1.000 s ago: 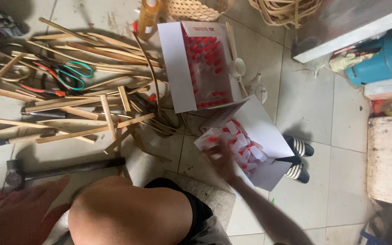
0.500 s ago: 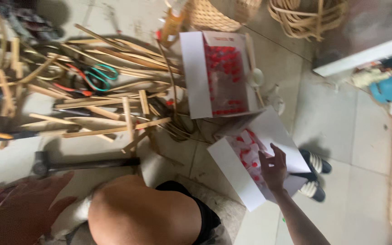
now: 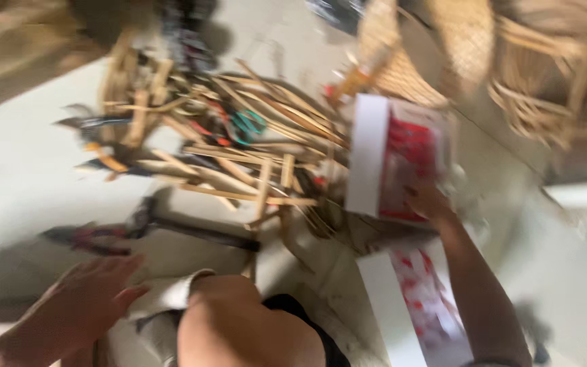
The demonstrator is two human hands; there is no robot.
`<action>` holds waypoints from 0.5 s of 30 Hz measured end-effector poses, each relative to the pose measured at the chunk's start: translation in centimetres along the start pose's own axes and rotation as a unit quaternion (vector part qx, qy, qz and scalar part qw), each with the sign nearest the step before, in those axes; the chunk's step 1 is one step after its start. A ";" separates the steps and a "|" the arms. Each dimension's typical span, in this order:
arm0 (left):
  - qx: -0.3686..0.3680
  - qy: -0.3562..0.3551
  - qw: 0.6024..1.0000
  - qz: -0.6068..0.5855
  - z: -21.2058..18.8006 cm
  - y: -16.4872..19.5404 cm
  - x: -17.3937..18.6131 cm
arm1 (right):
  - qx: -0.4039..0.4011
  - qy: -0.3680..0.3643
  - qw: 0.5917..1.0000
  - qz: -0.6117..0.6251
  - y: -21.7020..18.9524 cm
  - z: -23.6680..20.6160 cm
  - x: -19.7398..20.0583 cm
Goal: The person sits on the floor assembling a bamboo basket held in a wooden jig. They squeeze glue from a bottle along the rim and strips, cut and trim bamboo strips with shears and pliers, tap pieces with a hammer, and rotate the basket to glue and secure the woven strips on different sides.
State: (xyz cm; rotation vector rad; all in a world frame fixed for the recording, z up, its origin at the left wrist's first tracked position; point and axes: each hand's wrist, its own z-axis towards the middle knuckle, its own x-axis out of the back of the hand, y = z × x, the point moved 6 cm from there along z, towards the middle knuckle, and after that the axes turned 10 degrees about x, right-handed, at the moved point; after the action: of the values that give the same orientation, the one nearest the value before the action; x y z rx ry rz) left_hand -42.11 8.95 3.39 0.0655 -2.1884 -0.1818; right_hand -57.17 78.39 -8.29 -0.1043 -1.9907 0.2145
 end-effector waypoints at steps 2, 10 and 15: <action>-0.018 0.032 0.999 -0.040 -0.6 0.0 0.9 | 0.024 0.006 1.000 0.013 -1.3 1.9 0.7; -0.028 -0.011 0.998 -0.050 0.6 1.9 3.8 | -0.007 -0.061 0.998 -0.024 -5.5 5.2 3.3; -0.018 -0.006 0.998 -0.052 1.1 1.8 5.6 | -0.004 -0.033 0.999 -0.008 -8.2 6.9 5.9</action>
State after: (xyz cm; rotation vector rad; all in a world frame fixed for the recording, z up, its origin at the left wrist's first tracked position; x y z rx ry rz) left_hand -46.23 10.23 7.49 0.1599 -2.1943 -0.2808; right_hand -65.69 70.68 -4.16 -0.0875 -2.0570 0.2023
